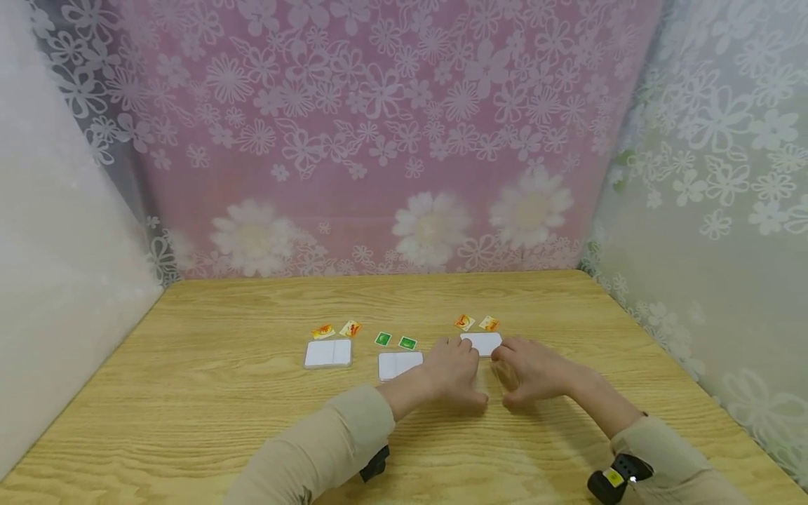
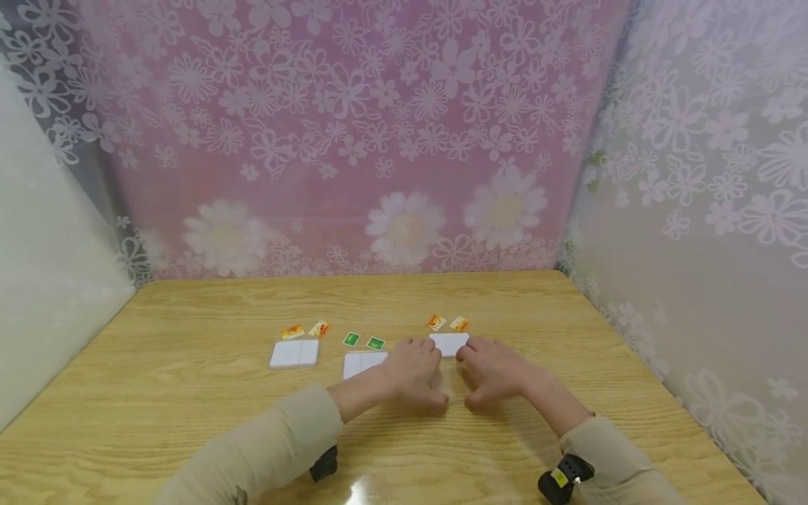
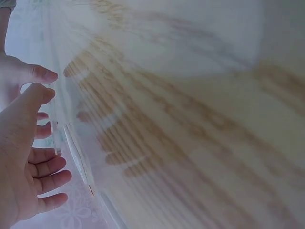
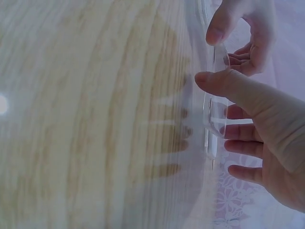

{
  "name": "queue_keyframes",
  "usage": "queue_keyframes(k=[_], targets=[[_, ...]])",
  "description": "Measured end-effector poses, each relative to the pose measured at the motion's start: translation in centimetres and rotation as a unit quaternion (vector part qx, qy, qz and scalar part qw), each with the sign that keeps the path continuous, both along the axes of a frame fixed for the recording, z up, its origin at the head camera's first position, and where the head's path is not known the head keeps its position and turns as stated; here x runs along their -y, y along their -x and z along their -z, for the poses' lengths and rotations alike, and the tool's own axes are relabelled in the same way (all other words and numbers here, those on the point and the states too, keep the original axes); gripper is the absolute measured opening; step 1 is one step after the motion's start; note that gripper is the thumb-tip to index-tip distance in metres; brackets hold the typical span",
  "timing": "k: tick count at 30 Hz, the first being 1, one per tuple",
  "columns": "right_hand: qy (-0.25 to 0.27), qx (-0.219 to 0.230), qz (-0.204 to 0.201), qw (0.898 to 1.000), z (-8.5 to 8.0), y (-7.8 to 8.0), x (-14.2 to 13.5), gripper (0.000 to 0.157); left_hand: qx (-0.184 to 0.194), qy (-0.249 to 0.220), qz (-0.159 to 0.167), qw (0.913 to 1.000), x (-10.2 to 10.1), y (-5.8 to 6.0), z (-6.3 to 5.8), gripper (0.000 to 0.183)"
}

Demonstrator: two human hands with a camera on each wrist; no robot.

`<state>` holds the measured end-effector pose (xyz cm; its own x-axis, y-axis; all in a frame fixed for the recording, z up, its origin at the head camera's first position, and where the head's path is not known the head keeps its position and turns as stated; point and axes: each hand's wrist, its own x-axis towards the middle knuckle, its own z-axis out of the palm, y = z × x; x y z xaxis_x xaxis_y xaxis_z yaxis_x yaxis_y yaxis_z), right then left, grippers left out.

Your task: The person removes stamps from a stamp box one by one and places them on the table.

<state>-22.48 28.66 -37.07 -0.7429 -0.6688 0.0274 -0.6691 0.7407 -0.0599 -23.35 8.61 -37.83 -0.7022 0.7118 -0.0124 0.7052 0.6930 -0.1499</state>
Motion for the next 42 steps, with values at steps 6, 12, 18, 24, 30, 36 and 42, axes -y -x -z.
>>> queue_keyframes(k=[6, 12, 18, 24, 30, 36, 42], targets=[[0.004, -0.033, 0.001, 0.999, -0.3, 0.5, -0.1, 0.059, -0.029, 0.001, -0.009, 0.9995, -0.1, 0.6, -0.1, 0.061], [0.004, -0.071, 0.008, 0.997, -0.3, 0.8, -0.1, 0.059, -0.049, -0.011, -0.018, 0.9986, -0.2, 1.0, -0.1, 0.061], [0.012, -0.095, 0.008, 0.995, -0.2, 1.0, -0.1, 0.057, -0.059, -0.013, -0.036, 0.9976, -0.3, 1.3, -0.1, 0.066], [0.01, -0.112, 0.022, 0.993, -0.5, 1.1, -0.1, 0.06, -0.054, -0.026, -0.047, 0.9971, -0.4, 1.8, -0.2, 0.065], [-0.006, -0.103, 0.051, 0.993, -0.7, 1.5, -0.2, 0.059, -0.05, -0.034, -0.044, 0.9972, -0.4, 2.0, -0.3, 0.062], [-0.021, -0.104, 0.057, 0.993, -0.8, 2.2, -0.3, 0.06, -0.045, -0.043, -0.05, 0.9968, -0.5, 2.5, -0.1, 0.059], [-0.019, -0.099, 0.064, 0.993, -0.9, 2.8, -0.3, 0.059, -0.042, -0.034, -0.055, 0.997, -0.7, 3.2, 0.0, 0.063]])
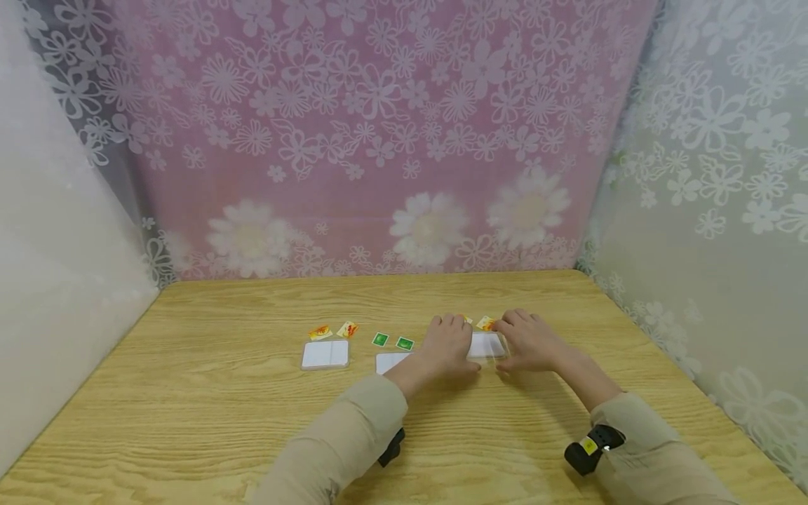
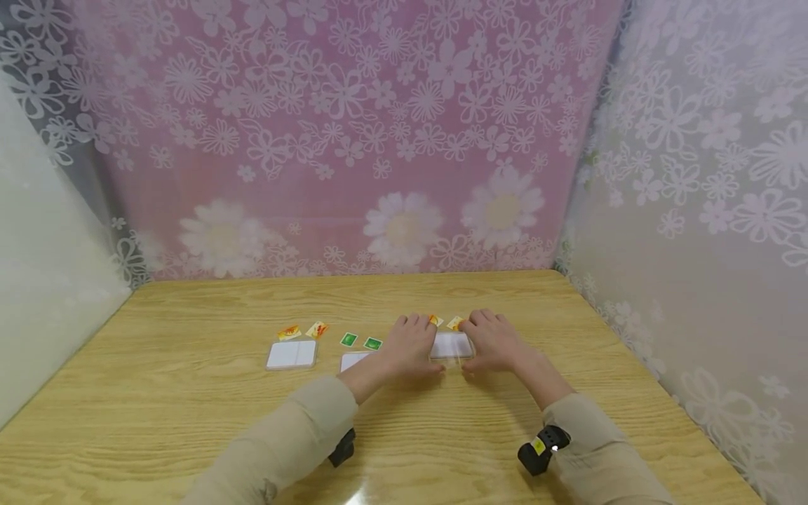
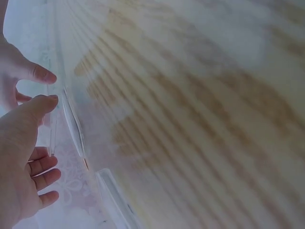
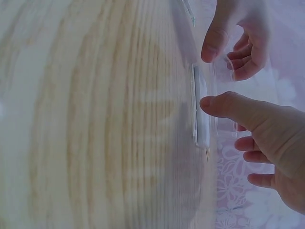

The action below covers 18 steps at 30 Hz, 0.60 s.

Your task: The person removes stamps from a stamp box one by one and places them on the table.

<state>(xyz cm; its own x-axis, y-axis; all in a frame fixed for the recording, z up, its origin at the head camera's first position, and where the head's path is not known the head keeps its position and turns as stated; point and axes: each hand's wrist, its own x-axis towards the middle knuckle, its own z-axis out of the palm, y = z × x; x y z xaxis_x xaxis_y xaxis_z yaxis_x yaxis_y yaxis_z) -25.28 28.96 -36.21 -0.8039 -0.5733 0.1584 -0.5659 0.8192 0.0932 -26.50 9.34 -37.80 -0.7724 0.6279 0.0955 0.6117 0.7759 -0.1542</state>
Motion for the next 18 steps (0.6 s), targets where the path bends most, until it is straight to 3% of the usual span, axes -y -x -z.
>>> queue_keyframes(k=[18], targets=[[0.005, 0.045, 0.021, 0.999, 0.1, 1.7, -0.2, 0.057, 0.036, -0.002, -0.018, 0.9992, -0.4, 1.2, 0.0, 0.056]])
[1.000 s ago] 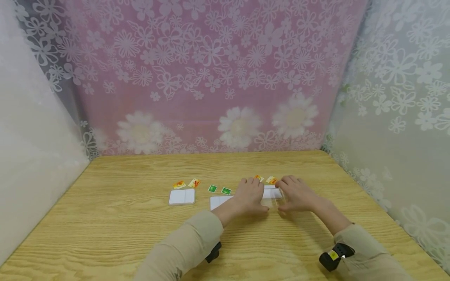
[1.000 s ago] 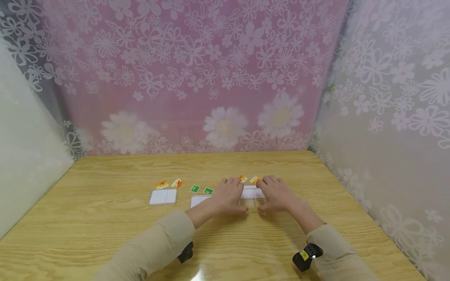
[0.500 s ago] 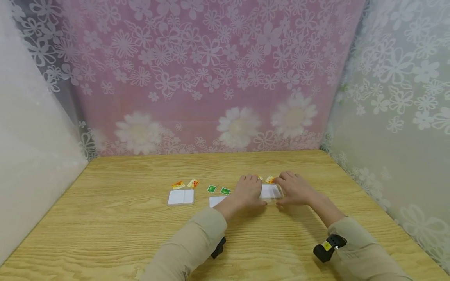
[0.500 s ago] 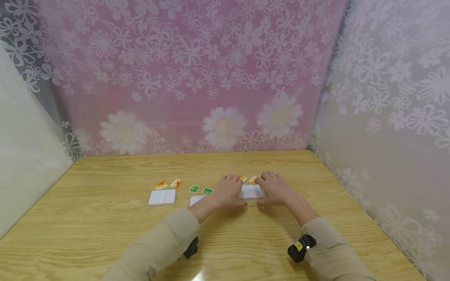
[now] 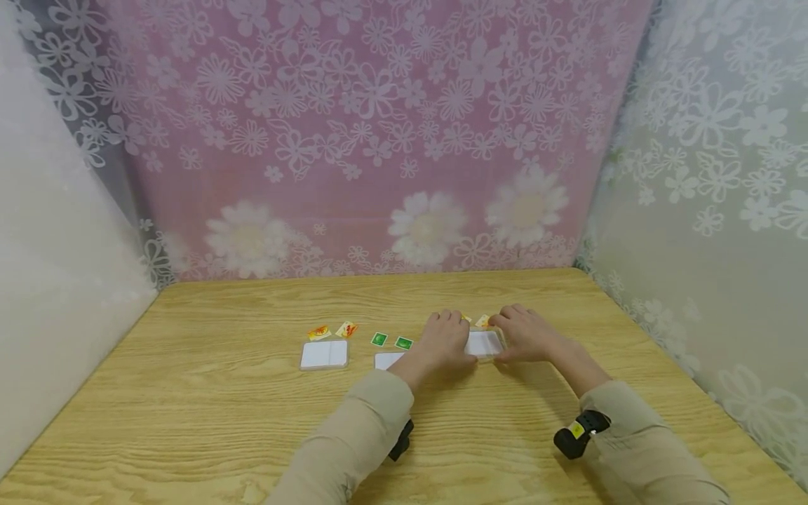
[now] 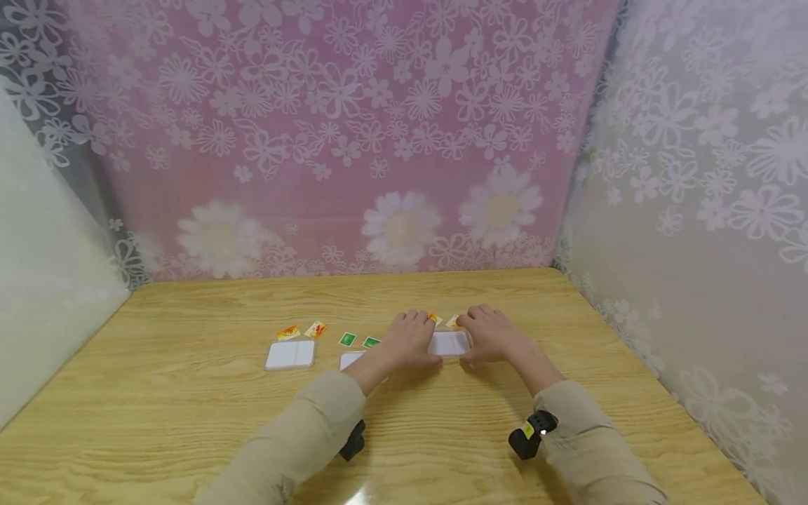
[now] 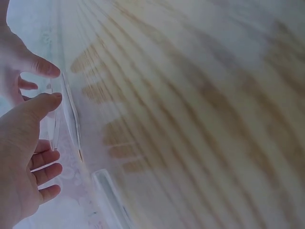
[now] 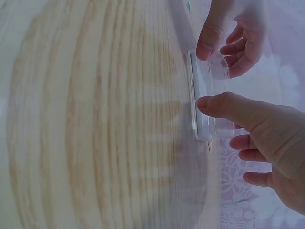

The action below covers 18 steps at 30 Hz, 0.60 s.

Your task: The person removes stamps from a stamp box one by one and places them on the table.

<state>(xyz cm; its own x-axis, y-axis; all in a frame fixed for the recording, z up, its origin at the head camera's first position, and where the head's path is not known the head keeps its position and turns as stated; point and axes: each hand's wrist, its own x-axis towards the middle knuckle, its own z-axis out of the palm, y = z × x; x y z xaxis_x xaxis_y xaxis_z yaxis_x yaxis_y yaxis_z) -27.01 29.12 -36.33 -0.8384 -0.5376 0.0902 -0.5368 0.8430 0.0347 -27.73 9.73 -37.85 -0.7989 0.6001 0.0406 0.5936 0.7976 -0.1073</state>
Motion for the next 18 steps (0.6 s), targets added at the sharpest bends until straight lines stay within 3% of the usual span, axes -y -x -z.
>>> queue_keyframes(k=[18], targets=[[-0.002, 0.039, 0.009, 0.999, 0.4, 1.2, 0.2, 0.06, 0.015, 0.0, -0.016, 0.9998, -0.4, 0.6, 0.2, 0.057]])
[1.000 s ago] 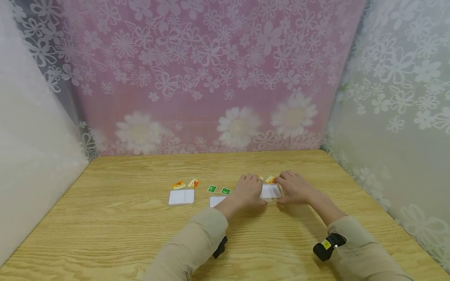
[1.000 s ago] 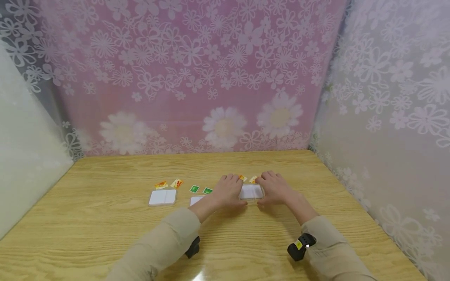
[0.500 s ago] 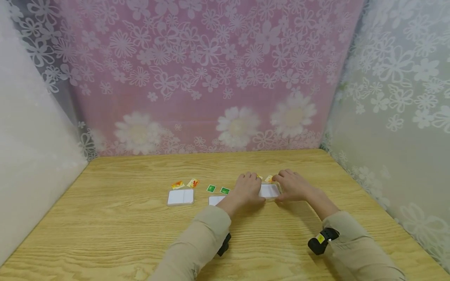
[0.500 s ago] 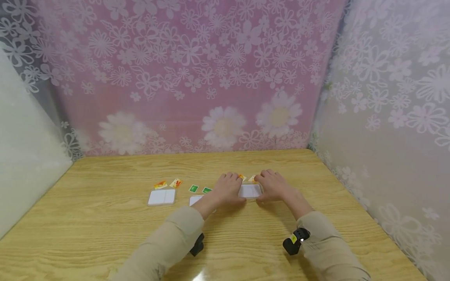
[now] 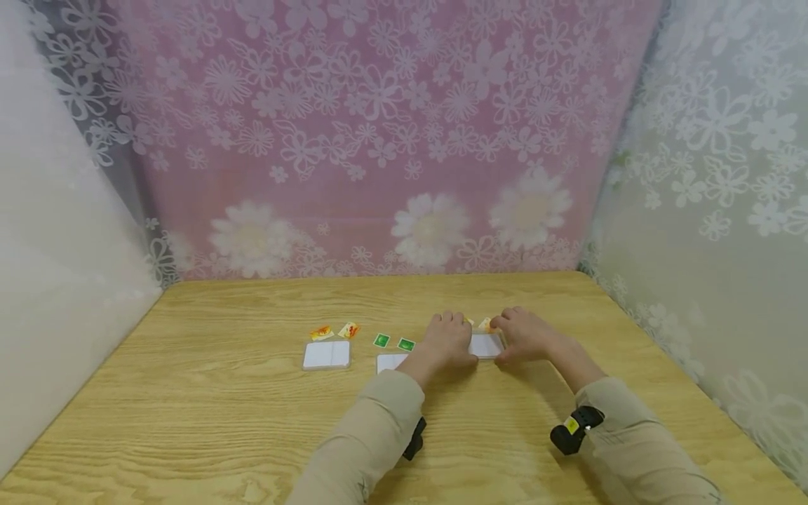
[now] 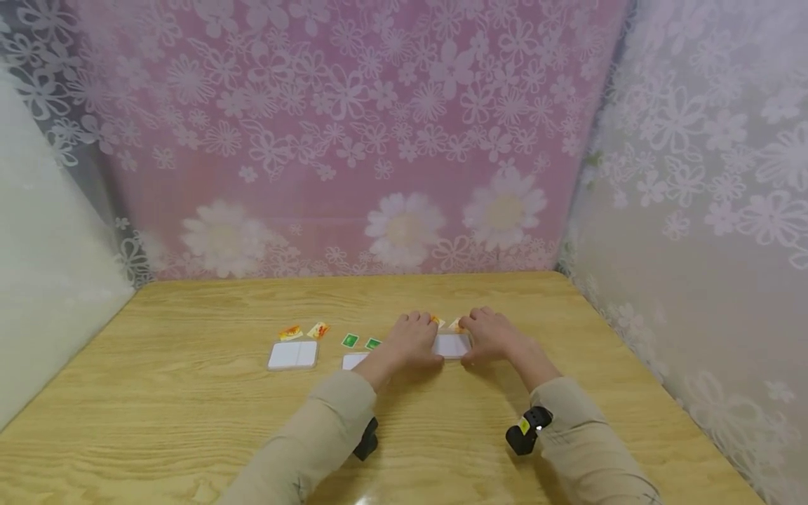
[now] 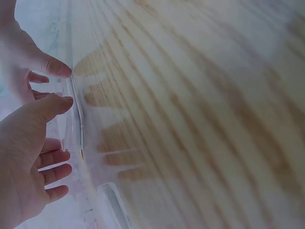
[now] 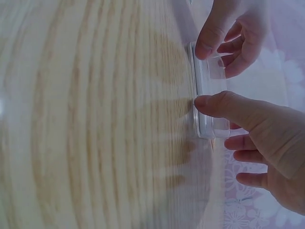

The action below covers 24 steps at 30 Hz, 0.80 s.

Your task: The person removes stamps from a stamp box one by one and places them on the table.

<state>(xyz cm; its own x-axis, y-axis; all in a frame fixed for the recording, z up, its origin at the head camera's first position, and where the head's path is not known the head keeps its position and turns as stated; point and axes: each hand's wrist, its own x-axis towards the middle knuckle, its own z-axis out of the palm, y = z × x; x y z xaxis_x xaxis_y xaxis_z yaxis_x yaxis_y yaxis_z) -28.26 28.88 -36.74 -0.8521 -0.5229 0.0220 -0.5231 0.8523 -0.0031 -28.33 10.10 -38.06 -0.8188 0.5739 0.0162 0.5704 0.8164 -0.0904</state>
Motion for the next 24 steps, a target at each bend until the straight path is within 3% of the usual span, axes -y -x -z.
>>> queue_keyframes(k=[8, 24], targets=[[-0.011, 0.028, 0.005, 1.0, 0.35, 0.36, 0.03, 0.06, 0.023, -0.004, -0.008, 0.9997, 0.04, 0.05, 0.52, 0.055], [-0.003, 0.075, 0.009, 0.997, 0.09, 0.97, 0.12, 0.057, 0.022, 0.009, -0.007, 0.9997, 0.24, 0.17, 0.23, 0.049]])
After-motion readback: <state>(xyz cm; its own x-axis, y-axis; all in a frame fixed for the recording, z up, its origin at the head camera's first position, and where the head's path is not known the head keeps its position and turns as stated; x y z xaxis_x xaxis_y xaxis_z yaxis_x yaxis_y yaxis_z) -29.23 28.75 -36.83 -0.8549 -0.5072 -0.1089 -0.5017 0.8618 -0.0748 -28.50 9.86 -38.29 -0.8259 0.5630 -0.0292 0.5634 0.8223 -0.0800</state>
